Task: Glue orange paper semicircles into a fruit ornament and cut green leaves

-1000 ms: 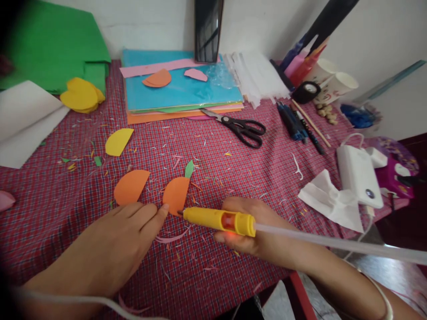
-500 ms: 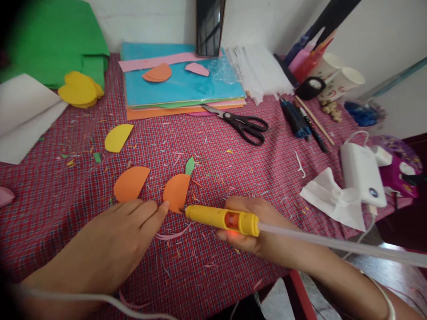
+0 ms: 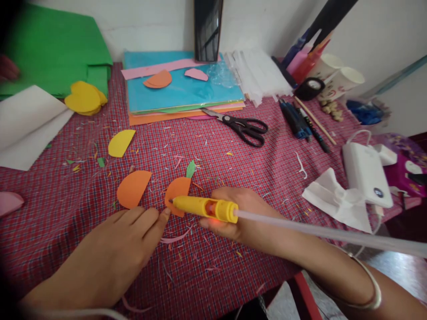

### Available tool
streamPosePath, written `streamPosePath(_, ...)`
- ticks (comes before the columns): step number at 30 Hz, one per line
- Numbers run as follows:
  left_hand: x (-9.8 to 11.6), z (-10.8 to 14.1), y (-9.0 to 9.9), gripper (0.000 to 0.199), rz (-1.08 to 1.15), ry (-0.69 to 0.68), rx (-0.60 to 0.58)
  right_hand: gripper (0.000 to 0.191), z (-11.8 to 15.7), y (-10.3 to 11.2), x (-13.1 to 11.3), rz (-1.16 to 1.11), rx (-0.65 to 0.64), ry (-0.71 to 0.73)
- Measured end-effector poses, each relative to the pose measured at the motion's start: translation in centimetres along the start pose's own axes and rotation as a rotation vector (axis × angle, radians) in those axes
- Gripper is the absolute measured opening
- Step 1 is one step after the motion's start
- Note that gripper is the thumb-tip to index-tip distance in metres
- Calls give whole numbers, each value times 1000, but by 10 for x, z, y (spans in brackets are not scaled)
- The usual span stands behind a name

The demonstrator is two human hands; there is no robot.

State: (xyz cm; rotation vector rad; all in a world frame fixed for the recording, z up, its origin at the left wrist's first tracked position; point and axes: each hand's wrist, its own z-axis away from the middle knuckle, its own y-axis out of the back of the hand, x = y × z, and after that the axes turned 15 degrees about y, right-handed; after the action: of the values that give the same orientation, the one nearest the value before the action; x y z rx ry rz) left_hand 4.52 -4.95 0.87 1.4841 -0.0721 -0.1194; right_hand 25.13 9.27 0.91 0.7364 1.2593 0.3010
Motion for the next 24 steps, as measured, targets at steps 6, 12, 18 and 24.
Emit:
streamPosePath(6,-1,-1,0,34,-10,5,-3,36,2,2,-3,4,-11,25)
streamPosePath(12,-2,-2,1,30,13,5,7,28,2,9,-3,9,82,-43)
streamPosePath(18,-2,-4,1,31,43,7,100,27,2,10,-5,-32,51,-21)
streamPosePath(24,-3,-4,-1,31,42,-9,134,25,0,3,-1,74,169,-38)
